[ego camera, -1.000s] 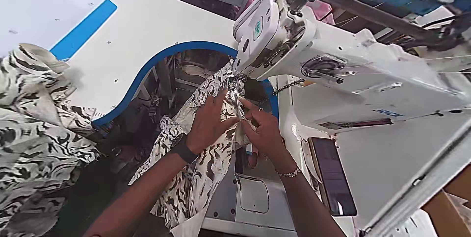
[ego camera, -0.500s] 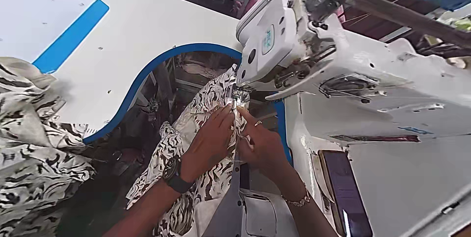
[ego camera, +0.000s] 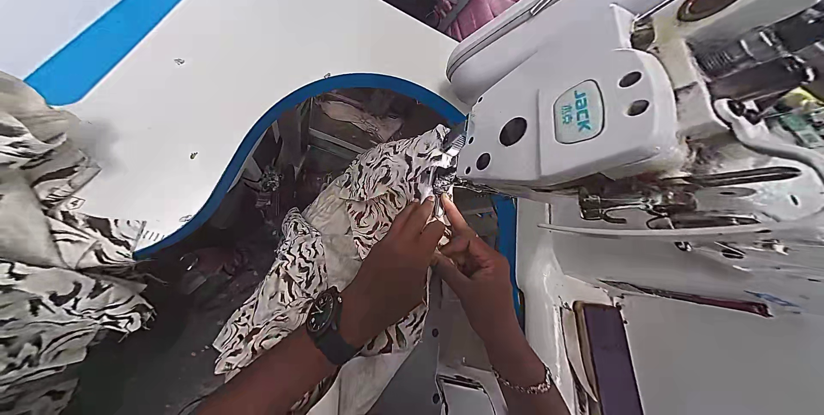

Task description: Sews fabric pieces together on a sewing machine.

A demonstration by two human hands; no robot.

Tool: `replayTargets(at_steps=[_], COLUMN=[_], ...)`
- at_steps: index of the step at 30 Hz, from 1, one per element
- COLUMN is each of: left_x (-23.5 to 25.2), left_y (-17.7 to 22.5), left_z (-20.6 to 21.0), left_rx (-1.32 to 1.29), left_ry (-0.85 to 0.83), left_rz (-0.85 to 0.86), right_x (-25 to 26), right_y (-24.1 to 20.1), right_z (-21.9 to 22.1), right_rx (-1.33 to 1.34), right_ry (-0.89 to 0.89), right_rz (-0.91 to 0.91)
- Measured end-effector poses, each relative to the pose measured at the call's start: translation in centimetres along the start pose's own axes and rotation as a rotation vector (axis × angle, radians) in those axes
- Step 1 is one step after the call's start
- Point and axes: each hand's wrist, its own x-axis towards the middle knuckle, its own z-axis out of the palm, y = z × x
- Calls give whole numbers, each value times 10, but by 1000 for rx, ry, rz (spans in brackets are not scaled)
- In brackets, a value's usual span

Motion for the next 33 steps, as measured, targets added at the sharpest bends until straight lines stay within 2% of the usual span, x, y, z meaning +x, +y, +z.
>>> replayTargets(at_steps=[2,5,8,11,12,14,16,17,19,21,23,25,27,30,33], left_x=[-1,0,13,14,5,-18,-45,-58,-75,-79,-76,-77,-83,-90,-73], left_y=[1,0,-5,1,9,30,42,46,48,40,39,40,42,45,34], left_z=[3,5,10,5,-4,-36,-58,-61,-55,-55,-56,-56,-52,-47,-55], left_rx=[2,-31,-25,38,37,-163,-285,-287,-322,-460,-487,-416,-375,-320,-360], left_ry=[24,37,95,93,64,-196,-414,-434,-327,-246,-196,-194,-245,-283,-369], left_rz=[-17,-60,-58,-126,-190,-389,-483,-485,-438,-401,-354,-313,-286,-268,-338], right_x=[-3,-11,-9,-18,-34,-74,-114,-126,-130,-119,-109,-105,-103,-109,-102], right_y=[0,-8,-21,-24,-29,-39,-24,-13,-6,-20,-53,-95,-121,-116,-101], right_z=[4,17,29,26,22,6,-9,-19,-41,-47,-40,-23,-2,33,29], right_rx=[-106,-471,-792,-926,-950,-917,-719,-547,-213,-107,-337,-847,-1111,-1086,-934], right_ry=[33,137,226,274,262,193,116,66,-50,-117,-111,-109,-206,-297,-313], right_rz=[-77,-222,-262,-245,-192,-21,119,161,107,23,-91,-204,-196,-35,118])
